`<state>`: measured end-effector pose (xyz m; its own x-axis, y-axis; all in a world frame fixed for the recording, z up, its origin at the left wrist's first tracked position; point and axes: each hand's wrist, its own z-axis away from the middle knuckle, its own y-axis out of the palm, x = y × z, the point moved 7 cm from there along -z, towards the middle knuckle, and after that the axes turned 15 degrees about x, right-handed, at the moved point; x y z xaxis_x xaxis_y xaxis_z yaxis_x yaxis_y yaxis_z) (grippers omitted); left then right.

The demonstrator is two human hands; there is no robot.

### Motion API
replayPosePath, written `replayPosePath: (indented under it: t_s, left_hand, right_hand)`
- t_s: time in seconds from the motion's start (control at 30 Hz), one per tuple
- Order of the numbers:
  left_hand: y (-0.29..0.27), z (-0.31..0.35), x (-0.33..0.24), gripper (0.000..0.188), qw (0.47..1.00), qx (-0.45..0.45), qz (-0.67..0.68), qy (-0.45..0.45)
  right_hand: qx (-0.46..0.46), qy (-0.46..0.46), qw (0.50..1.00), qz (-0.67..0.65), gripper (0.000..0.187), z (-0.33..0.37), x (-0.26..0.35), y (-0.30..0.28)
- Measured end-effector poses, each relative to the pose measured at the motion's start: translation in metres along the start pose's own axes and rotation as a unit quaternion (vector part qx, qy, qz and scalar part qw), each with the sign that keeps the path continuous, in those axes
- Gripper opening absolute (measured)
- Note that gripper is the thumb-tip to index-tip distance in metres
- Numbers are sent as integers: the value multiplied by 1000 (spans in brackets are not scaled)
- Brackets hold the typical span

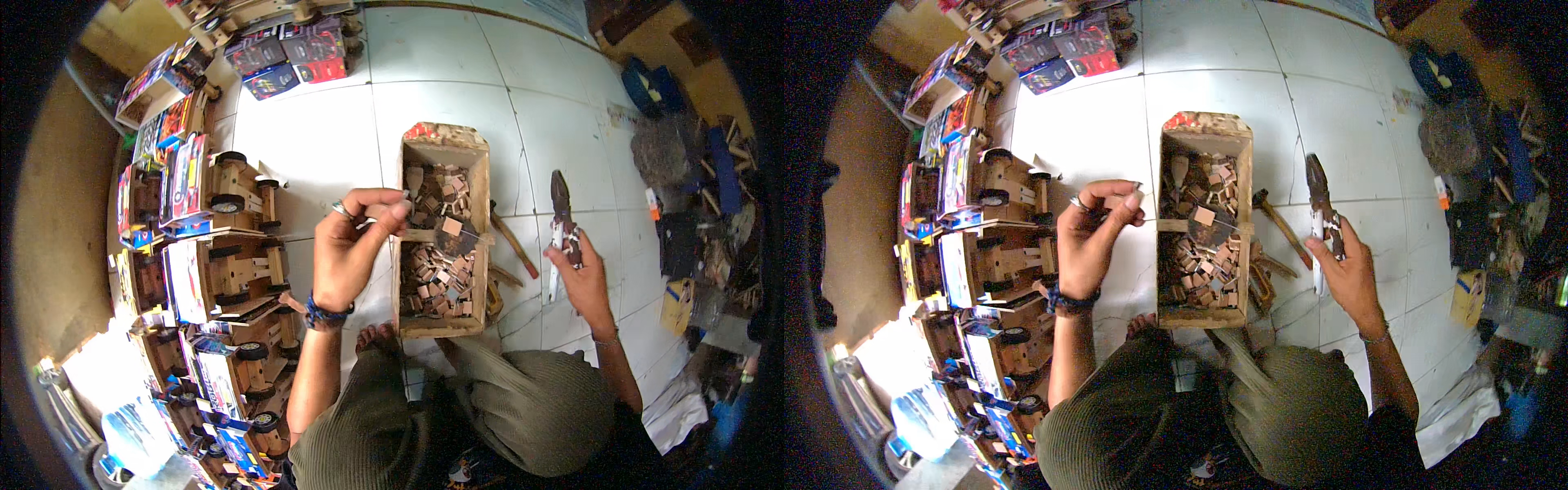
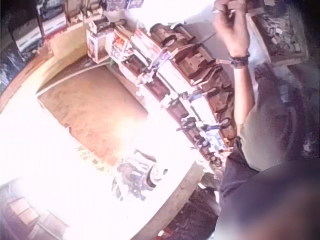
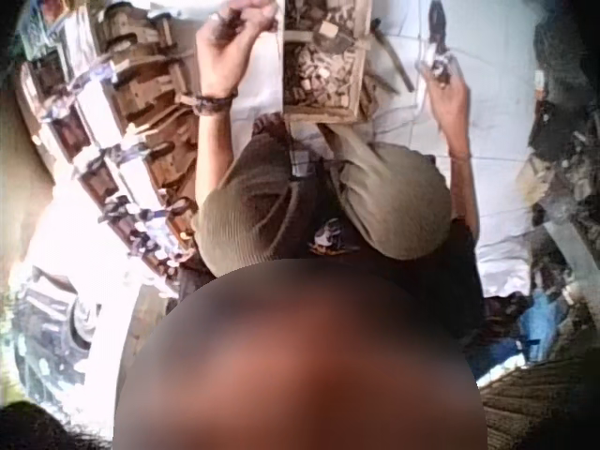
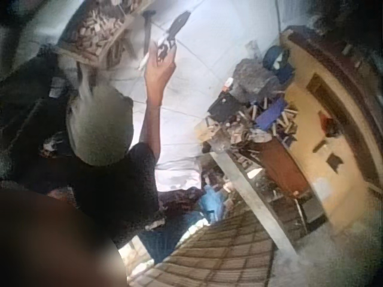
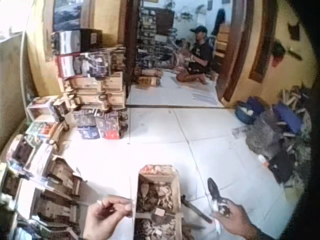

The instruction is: The person sits on the floor and uses a hammer to drive small wooden pegs into the tops of toy car boxes arranged in rows. The person repeatedly picks pegs from a nearby box, positions them on the boxes, and taps them in with the hammer to assemble a display rack.

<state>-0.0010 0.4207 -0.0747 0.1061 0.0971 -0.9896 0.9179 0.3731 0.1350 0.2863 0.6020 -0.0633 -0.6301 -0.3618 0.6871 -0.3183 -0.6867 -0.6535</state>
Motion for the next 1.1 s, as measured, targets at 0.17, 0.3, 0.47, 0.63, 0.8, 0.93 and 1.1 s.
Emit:
replayPosePath:
  t_s: [0.17,0.3,0.47,0.63,0.8,0.93,1.1]
  left_hand:
    - [8,21,-50,14,986,-29,-119,117]
    - [-8,40,-79,16,967,-55,-175,176]
    - [-21,50,-83,16,963,-60,-201,167]
    - [-21,45,-75,12,972,-75,-167,149]
    - [-19,41,-71,12,973,-62,-164,149]
    - [-19,41,-69,15,974,-48,-167,147]
    - [-20,43,-73,16,968,-33,-196,151]
  right_hand:
    - [150,-67,986,6,38,-17,115,20]
    - [179,-191,959,112,45,-22,167,54]
    - [197,-203,954,101,48,-27,168,69]
    - [193,-222,949,110,51,-27,163,70]
    - [189,-228,948,115,52,-28,159,70]
    - [188,-223,949,117,51,-29,160,70]
    - [207,-207,950,111,43,-28,157,72]
